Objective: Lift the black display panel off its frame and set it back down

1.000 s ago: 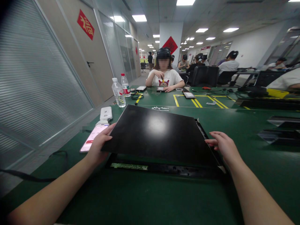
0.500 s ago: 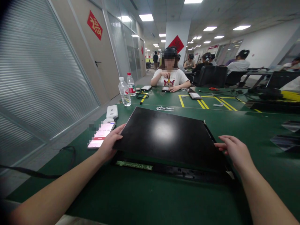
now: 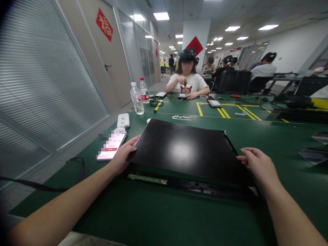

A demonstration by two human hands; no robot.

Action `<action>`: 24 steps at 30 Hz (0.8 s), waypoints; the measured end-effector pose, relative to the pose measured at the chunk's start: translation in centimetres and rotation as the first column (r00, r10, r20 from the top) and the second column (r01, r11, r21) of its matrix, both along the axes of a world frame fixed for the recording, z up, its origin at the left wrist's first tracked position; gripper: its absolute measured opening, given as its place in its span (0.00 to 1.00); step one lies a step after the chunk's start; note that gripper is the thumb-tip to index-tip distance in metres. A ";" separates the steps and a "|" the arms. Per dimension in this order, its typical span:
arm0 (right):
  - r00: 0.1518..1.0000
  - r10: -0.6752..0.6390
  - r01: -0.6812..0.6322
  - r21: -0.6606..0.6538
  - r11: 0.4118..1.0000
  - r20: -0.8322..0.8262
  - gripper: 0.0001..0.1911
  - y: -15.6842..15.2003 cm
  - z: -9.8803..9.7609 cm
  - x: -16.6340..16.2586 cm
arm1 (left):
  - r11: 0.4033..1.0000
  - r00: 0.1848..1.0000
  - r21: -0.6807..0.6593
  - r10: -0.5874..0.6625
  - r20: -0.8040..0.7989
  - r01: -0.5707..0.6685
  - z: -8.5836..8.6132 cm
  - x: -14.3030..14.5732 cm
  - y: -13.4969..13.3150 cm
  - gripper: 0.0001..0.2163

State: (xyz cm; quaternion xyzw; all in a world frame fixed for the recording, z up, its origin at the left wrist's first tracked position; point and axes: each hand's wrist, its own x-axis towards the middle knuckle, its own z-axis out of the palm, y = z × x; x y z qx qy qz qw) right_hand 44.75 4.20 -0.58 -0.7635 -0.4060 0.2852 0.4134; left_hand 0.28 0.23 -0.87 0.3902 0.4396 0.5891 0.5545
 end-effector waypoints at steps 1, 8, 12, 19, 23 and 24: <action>1.000 -0.002 0.002 -0.002 1.000 0.004 0.16 -0.1 0.1 -0.1 | 1.000 1.000 -0.007 -0.001 -0.004 0.001 0.1 0.1 0.0 0.28; 0.995 0.012 -0.011 -0.014 1.000 0.094 0.16 -0.1 0.3 -0.3 | 0.999 1.000 -0.020 -0.025 -0.006 0.025 0.0 0.1 0.0 0.28; 0.985 0.040 -0.035 -0.030 0.999 0.165 0.19 0.2 -0.3 0.5 | 0.999 1.000 -0.035 -0.025 0.000 0.025 -0.1 -0.1 0.0 0.28; 0.958 0.083 -0.070 -0.057 0.996 0.276 0.20 0.4 -0.6 0.9 | 0.998 1.000 -0.065 -0.016 0.016 0.017 0.0 -0.2 0.2 0.26; 0.946 0.101 -0.084 -0.069 0.994 0.308 0.19 0.4 -0.6 1.0 | 0.996 0.999 -0.082 -0.022 0.040 0.025 0.0 -0.3 0.2 0.24; 0.942 0.104 -0.084 -0.074 0.994 0.319 0.19 0.4 -0.5 1.0 | 0.996 0.999 -0.088 -0.026 0.045 0.030 0.0 -0.3 0.2 0.24</action>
